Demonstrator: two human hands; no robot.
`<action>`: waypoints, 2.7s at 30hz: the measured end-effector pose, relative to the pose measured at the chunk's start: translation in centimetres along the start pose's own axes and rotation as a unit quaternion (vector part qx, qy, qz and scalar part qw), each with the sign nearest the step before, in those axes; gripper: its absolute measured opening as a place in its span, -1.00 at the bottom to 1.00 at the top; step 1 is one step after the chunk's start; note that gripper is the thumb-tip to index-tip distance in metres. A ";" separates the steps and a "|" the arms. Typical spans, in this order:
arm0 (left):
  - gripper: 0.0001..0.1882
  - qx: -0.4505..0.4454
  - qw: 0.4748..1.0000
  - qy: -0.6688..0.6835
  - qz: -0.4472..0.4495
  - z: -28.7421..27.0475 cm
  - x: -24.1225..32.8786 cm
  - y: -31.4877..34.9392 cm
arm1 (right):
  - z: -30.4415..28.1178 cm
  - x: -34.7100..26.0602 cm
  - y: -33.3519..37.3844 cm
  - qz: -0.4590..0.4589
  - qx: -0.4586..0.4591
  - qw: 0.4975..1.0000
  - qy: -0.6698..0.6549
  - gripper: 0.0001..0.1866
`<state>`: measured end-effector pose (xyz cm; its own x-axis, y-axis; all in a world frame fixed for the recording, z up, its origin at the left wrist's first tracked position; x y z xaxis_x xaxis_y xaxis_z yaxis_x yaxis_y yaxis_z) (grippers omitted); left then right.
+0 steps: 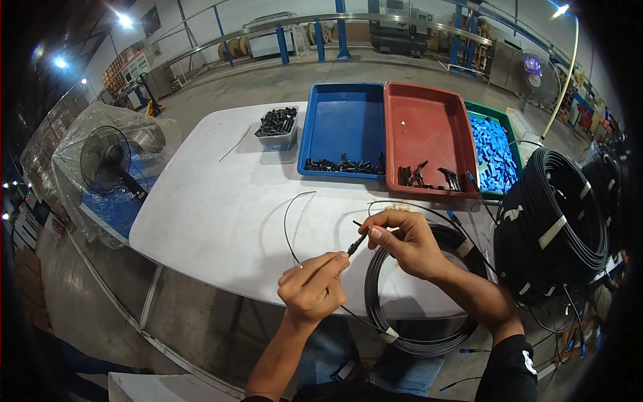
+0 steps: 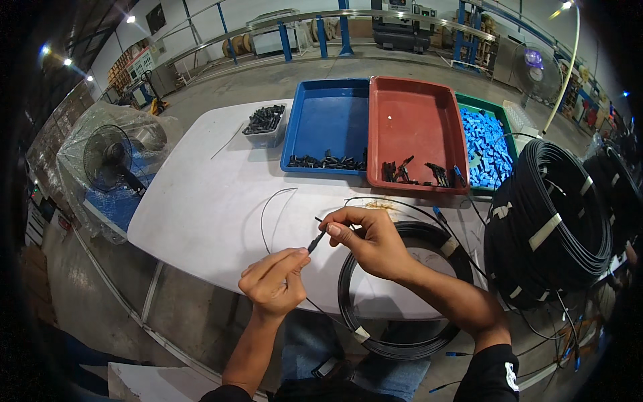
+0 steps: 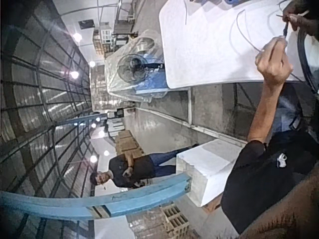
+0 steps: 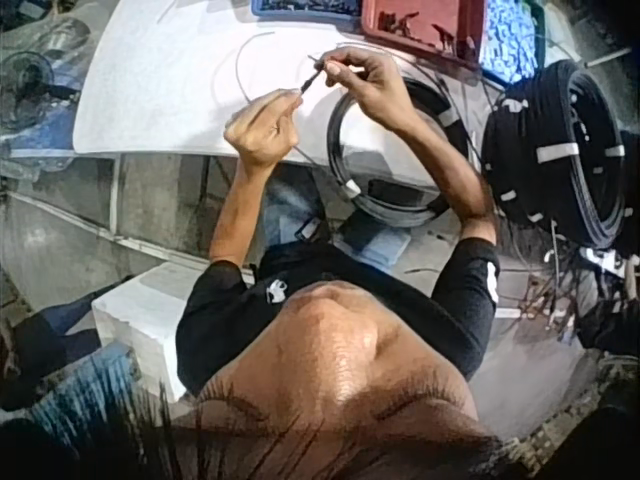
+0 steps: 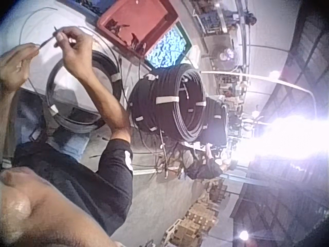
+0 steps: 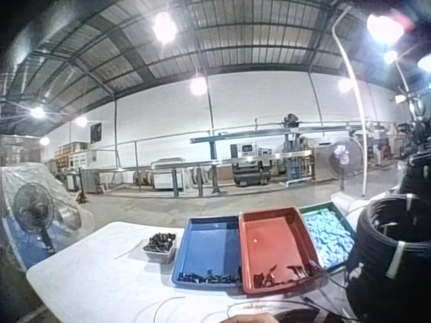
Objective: The person stacks a cable coil onto an existing pile, sorts through small plastic components in a container, and then attaches black connectors and blue protective caps onto the wire ends of another cable coil by hand.
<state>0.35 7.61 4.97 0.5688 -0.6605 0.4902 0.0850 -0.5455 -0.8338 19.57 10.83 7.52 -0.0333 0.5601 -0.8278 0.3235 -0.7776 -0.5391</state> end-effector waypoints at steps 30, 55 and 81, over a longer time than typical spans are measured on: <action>-0.57 -0.263 0.769 0.432 -0.391 0.2 -2.0 0.3 | -1.2 1.1 -0.6 -0.020 -0.165 0.985 -0.054 -0.83; -0.59 -0.072 0.732 0.493 -0.464 0.8 -2.1 1.2 | -0.6 0.5 -0.2 0.012 -0.101 0.990 -0.102 -0.82; -0.84 -0.094 0.808 0.417 -0.405 0.2 -0.1 1.2 | -0.8 -1.1 0.0 0.001 -0.124 0.992 0.031 -0.81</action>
<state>0.51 7.13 3.88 -0.3678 -0.1219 0.9219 -0.0183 -0.9902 -0.1382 20.35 10.44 8.55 0.0241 0.5807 -0.8138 0.5458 -0.6896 -0.4759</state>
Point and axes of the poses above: each hand's wrist, its own y-axis away from the middle knuckle, its own z-axis out of the palm, x = y × z, the point moved 2 cm from there along -y, towards the middle knuckle, and after that the axes turned 15 degrees about -z, right-handed, at the moved point
